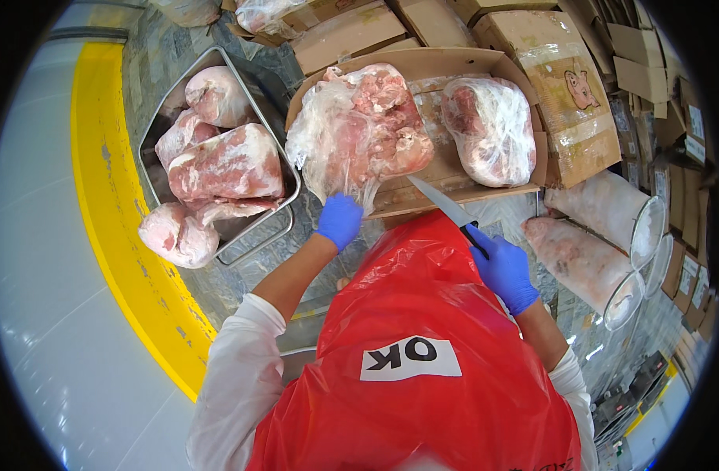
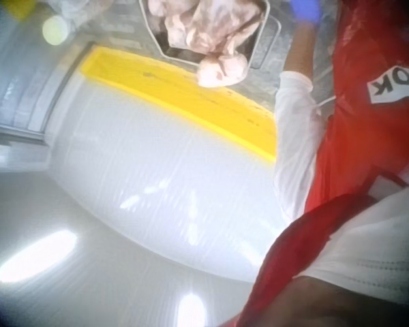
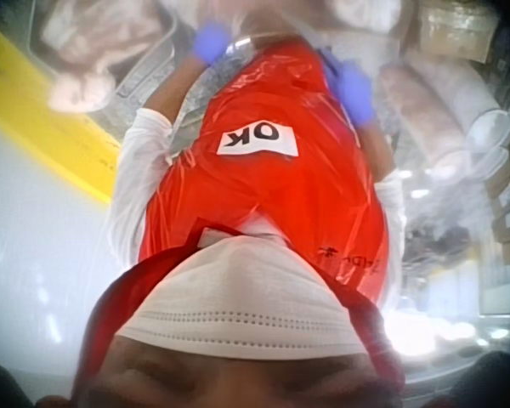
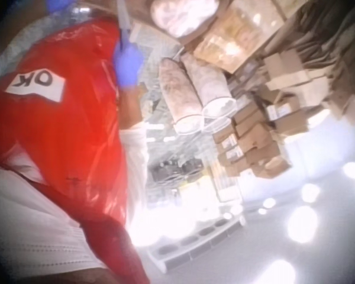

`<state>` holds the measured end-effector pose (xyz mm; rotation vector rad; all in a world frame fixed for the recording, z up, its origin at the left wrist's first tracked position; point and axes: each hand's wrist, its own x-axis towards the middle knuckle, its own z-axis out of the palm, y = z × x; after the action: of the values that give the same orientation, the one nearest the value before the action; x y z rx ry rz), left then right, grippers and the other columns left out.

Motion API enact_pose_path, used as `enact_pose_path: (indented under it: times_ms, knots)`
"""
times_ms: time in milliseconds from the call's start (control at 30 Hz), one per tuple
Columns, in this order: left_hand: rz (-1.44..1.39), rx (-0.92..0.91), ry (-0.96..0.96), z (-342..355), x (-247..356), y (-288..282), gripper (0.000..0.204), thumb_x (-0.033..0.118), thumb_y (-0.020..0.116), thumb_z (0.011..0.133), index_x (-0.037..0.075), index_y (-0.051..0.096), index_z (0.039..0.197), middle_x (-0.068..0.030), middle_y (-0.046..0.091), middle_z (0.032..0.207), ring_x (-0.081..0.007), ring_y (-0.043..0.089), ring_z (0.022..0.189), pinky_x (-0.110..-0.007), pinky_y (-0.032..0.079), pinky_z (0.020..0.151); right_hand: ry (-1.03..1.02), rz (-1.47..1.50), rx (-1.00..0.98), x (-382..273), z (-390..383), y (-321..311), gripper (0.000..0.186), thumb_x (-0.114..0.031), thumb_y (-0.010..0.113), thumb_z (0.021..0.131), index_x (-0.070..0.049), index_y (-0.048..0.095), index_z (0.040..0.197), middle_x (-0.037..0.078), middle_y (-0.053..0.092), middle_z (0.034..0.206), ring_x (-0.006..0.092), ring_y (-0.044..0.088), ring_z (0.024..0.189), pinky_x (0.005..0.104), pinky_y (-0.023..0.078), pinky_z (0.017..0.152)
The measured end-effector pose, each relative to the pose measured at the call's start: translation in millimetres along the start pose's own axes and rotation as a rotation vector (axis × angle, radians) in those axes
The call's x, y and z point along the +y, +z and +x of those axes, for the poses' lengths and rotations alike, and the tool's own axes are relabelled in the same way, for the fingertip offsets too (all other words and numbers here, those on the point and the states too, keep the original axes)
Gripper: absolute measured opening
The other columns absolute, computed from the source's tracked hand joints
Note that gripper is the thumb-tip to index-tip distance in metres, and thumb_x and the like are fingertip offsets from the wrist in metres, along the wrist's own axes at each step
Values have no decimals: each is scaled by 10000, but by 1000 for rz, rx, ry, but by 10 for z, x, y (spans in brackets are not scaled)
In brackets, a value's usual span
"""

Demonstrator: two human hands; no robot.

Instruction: The person removes large frozen meat pieces from plastic bags and places them into a cardboard box. Using a knife, the person trims fat and separates portions of the meat, then places the trimmed pieces into a metal tray.

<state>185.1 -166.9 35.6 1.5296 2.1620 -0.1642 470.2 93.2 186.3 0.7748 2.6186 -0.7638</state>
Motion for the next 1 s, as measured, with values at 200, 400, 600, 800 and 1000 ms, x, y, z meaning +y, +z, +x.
enact_pose_path:
  times_ms: [200,400,600,800,1000]
  knots:
    - [-278,207,-423,429,431,-249,563,498,763,865,25,669,1155,-210,684,1039,-397,681,956,-501,551,823,18,18,-21,49,-84,69,450,-281,684,950,-328,638,1395,164,672,848,378,695,743,497,561,668]
    - [-371,172,-633,727,419,437,270,251,552,1005,10,648,1079,-251,717,939,-409,726,886,-518,572,781,-32,26,-18,53,-76,55,463,-283,688,946,-329,634,1403,173,668,853,386,690,729,505,560,673]
    - [-229,52,-157,163,224,281,199,171,500,979,65,655,1044,-217,726,899,-414,723,840,-534,559,728,23,66,16,276,-203,78,446,-309,702,934,-325,660,1378,169,662,814,387,689,724,499,562,674]
    - [-150,14,-98,65,223,73,178,162,513,968,91,668,1018,-213,723,892,-415,715,822,-547,546,718,51,73,49,427,-274,77,439,-311,707,931,-316,669,1369,165,671,813,379,692,721,493,560,665]
    - [-343,107,-301,255,192,-20,200,205,538,962,79,681,1023,-246,712,888,-439,705,810,-557,544,714,58,51,38,455,-214,97,431,-306,705,932,-307,671,1363,169,679,831,383,692,720,493,561,664]
